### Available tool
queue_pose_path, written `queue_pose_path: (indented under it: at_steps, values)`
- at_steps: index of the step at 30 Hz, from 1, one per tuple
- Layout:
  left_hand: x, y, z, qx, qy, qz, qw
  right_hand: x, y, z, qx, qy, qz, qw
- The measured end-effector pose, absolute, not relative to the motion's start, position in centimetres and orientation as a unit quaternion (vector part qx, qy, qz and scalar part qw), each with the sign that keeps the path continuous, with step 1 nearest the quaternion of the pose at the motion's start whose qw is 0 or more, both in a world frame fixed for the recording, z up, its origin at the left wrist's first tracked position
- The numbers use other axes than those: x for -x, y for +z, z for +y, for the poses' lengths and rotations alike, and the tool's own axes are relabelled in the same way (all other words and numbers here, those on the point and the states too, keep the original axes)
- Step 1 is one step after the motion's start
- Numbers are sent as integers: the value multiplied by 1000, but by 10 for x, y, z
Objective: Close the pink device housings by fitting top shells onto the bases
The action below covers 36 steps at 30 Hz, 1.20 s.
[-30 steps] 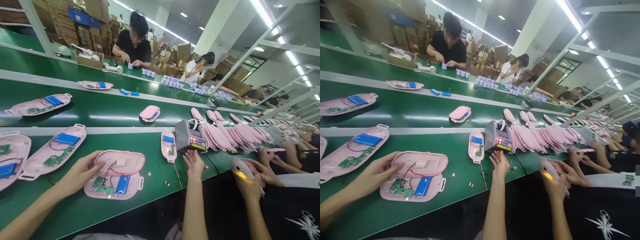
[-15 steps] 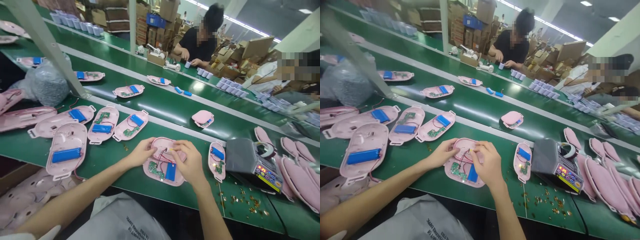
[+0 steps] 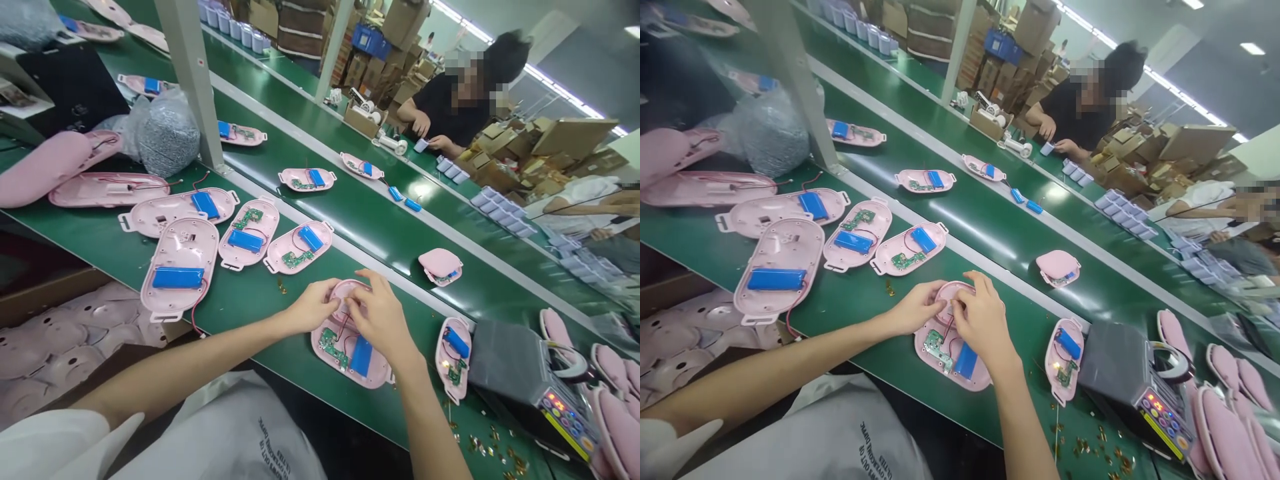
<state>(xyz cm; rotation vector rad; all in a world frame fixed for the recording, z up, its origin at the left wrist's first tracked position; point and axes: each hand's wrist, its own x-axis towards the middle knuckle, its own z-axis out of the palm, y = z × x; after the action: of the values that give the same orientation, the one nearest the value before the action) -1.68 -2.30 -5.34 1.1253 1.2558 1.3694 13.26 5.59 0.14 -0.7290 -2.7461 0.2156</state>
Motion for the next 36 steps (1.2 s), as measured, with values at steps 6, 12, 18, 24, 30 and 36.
queue_pose_path:
  at_steps: [6, 12, 18, 24, 30, 36]
  values:
    - [17, -60, -23, -459, 560, 502, 472, -128, -3, 59, 259, 62, -950, 162]
    - [17, -64, -22, -442, 580, 496, 472, -138, 1, 62, 263, 139, -943, 151]
    - [16, -64, -21, -441, 580, 488, 481, -136, 2, 59, 236, 102, -955, 148]
    - [16, -64, -23, -444, 566, 496, 487, -126, -4, 59, 246, 39, -956, 156]
    - [17, -65, -23, -442, 559, 505, 487, -126, -4, 65, 288, 28, -946, 144]
    - [17, -62, -23, -439, 565, 488, 500, -125, -3, 66, 335, 73, -924, 168]
